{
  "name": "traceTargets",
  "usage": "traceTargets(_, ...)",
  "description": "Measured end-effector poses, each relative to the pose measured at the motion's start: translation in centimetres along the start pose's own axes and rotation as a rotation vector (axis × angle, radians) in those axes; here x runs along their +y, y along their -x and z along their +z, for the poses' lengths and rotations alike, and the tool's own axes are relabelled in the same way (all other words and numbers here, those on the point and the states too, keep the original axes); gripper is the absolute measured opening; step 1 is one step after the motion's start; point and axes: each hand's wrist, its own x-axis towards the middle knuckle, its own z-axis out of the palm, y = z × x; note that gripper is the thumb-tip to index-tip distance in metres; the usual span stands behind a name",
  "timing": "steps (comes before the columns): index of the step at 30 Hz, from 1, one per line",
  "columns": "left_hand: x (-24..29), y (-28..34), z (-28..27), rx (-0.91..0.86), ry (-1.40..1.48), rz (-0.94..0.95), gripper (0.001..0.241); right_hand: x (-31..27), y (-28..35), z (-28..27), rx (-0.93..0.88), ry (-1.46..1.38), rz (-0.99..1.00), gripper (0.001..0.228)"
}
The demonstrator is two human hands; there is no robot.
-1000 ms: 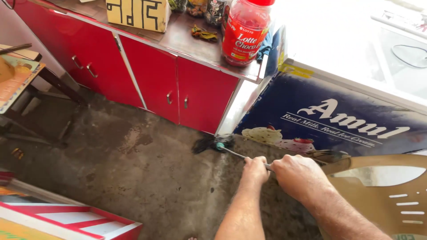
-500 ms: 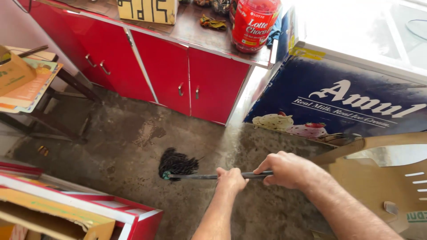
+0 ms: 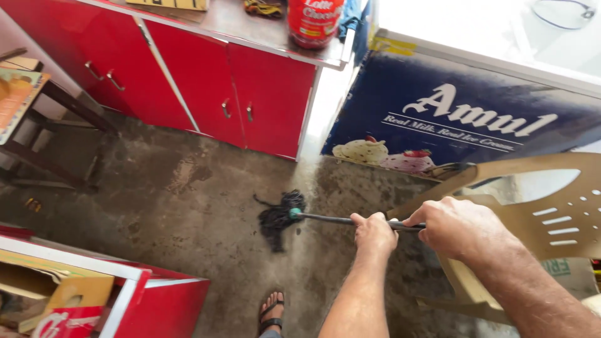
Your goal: The recorder mops the floor and then wipes down a plastic chair in a grocery store environment.
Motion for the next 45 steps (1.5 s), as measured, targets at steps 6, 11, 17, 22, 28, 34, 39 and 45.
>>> traceTargets(6,3.3,3.3,2.1,-0.279,-0.220,-0.001,0.045,6.8,-1.0,3.1,0.032,-0.024,-0.123,0.040)
traceTargets(11,0.0,5.8,0.5,-0.242,-0.221,-0.109,0.052,5.7,-0.9,3.9,-0.030,-0.054,-0.210,0.040)
traceTargets(17,-8.5,5.8,1.4,0.026,-0.093,-0.230,0.046,0.7,0.6,6.3,0.008,-0.070,-0.368,0.039)
traceTargets(22,-6.1,5.9,5.3,0.225,0.024,-0.211,0.033,2.4,2.8,6.6,0.064,0.034,-0.307,0.042)
traceTargets(28,-0.9,6.0,8.0,0.127,0.147,-0.079,0.027,6.2,3.9,7.3,0.127,0.110,-0.173,0.037)
traceTargets(34,1.1,7.0,4.6,-0.113,-0.126,-0.019,0.036,6.5,3.2,5.7,0.127,0.084,-0.180,0.036)
traceTargets(39,-0.2,8.2,2.2,-0.180,-0.231,-0.167,0.048,6.4,1.3,5.7,0.120,0.033,-0.357,0.040)
traceTargets(45,-10.7,9.4,1.4,-0.012,-0.155,-0.271,0.045,1.0,1.3,9.3,-0.021,-0.092,-0.464,0.039)
